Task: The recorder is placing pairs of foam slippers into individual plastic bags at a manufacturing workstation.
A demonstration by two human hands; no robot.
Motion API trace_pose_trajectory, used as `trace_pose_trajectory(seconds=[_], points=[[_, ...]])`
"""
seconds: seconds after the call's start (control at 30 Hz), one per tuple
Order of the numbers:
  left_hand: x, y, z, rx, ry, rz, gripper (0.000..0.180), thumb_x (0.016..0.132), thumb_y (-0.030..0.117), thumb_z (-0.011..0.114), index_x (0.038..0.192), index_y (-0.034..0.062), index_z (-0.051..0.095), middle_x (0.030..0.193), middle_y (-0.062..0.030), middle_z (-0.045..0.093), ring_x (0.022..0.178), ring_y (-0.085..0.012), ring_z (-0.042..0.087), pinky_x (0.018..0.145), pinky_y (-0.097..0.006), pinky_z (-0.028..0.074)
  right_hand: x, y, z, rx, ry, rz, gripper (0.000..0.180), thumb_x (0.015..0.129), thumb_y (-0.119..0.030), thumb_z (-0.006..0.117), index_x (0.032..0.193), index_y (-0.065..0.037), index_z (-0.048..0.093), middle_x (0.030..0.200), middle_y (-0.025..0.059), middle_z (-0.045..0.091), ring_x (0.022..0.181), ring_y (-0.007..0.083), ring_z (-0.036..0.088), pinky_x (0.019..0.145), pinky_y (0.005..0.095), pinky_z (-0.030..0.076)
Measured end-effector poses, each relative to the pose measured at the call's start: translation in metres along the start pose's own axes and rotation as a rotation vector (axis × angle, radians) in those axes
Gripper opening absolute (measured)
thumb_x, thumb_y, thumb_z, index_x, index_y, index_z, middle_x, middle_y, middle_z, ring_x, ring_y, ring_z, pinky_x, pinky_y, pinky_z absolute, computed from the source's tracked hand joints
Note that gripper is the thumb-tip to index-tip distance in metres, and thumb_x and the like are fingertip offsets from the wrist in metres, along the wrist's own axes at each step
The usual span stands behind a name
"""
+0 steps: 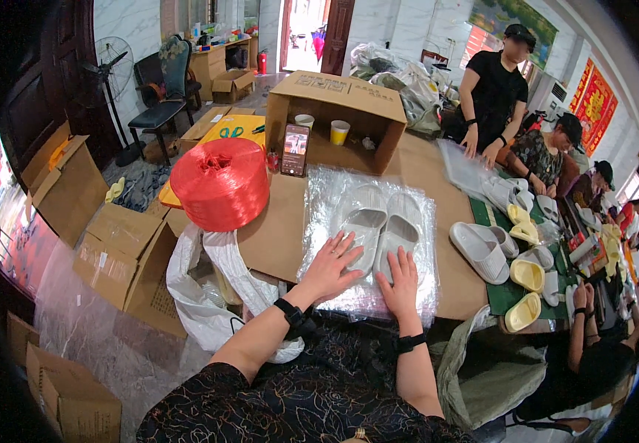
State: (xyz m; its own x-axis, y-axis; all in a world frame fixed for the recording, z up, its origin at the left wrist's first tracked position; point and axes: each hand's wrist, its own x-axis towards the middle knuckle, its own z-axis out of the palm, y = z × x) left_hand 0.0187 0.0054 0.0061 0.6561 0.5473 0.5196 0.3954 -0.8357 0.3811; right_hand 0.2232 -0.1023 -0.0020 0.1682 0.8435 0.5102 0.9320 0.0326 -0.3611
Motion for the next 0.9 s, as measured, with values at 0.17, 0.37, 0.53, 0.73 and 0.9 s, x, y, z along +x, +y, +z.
trace_pose_trajectory(seconds=[0.17, 0.37, 0.53, 0.73, 0.9], points=[[0.001, -0.005, 0.001, -0.127, 0.036, 0.039, 0.058, 0.089, 0.037, 0.064, 0.141, 0.0167, 0.048, 0.156, -0.0155, 0.029, 0.144, -0.0374, 0.027, 0.116, -0.048, 0.025, 0.0, 0.005, -0.001, 0.015, -0.008, -0.004, 0.058, 0.088, -0.031, 0.066, 0.139, -0.008, 0.05, 0.153, 0.0169, 0.034, 0.142, 0.0393, 0.028, 0.114, 0.0499, 0.024], [0.004, -0.036, -0.008, -0.969, 0.285, -0.291, 0.051, 0.087, 0.024, 0.068, 0.132, 0.0069, 0.053, 0.14, -0.0169, 0.048, 0.127, -0.0288, 0.047, 0.106, -0.039, 0.037, 0.002, 0.038, -0.031, 0.997, 0.223, 0.226, 0.046, 0.091, -0.016, 0.064, 0.135, -0.006, 0.053, 0.147, 0.0156, 0.043, 0.135, 0.0299, 0.041, 0.108, 0.0378, 0.036], [0.011, -0.036, -0.034, -0.528, 0.32, -0.617, 0.051, 0.088, 0.03, 0.07, 0.126, -0.0008, 0.055, 0.107, -0.014, 0.064, 0.094, -0.0183, 0.061, 0.08, -0.032, 0.051, 0.0, 0.035, -0.061, 0.501, 0.326, 0.469, 0.038, 0.091, -0.017, 0.066, 0.124, 0.0, 0.058, 0.119, 0.0114, 0.059, 0.105, 0.0209, 0.057, 0.084, 0.0311, 0.048], [0.015, -0.022, -0.034, -0.318, 0.003, -0.673, 0.086, 0.079, 0.058, 0.069, 0.136, -0.0028, 0.048, 0.115, -0.0267, 0.063, 0.102, -0.0363, 0.065, 0.09, -0.041, 0.051, 0.009, 0.022, -0.048, 0.031, 0.153, 0.432, 0.067, 0.083, -0.04, 0.073, 0.129, 0.004, 0.052, 0.11, 0.0178, 0.06, 0.102, 0.0335, 0.056, 0.087, 0.044, 0.046], [0.03, -0.001, -0.054, -0.277, -0.198, -0.677, 0.082, 0.077, 0.057, 0.07, 0.129, -0.0041, 0.055, 0.109, -0.0241, 0.066, 0.103, -0.0355, 0.065, 0.089, -0.042, 0.051, 0.025, 0.019, -0.047, -0.001, -0.053, 0.538, 0.082, 0.072, -0.042, 0.08, 0.131, 0.006, 0.049, 0.102, 0.0177, 0.061, 0.101, 0.036, 0.055, 0.089, 0.0466, 0.044]])
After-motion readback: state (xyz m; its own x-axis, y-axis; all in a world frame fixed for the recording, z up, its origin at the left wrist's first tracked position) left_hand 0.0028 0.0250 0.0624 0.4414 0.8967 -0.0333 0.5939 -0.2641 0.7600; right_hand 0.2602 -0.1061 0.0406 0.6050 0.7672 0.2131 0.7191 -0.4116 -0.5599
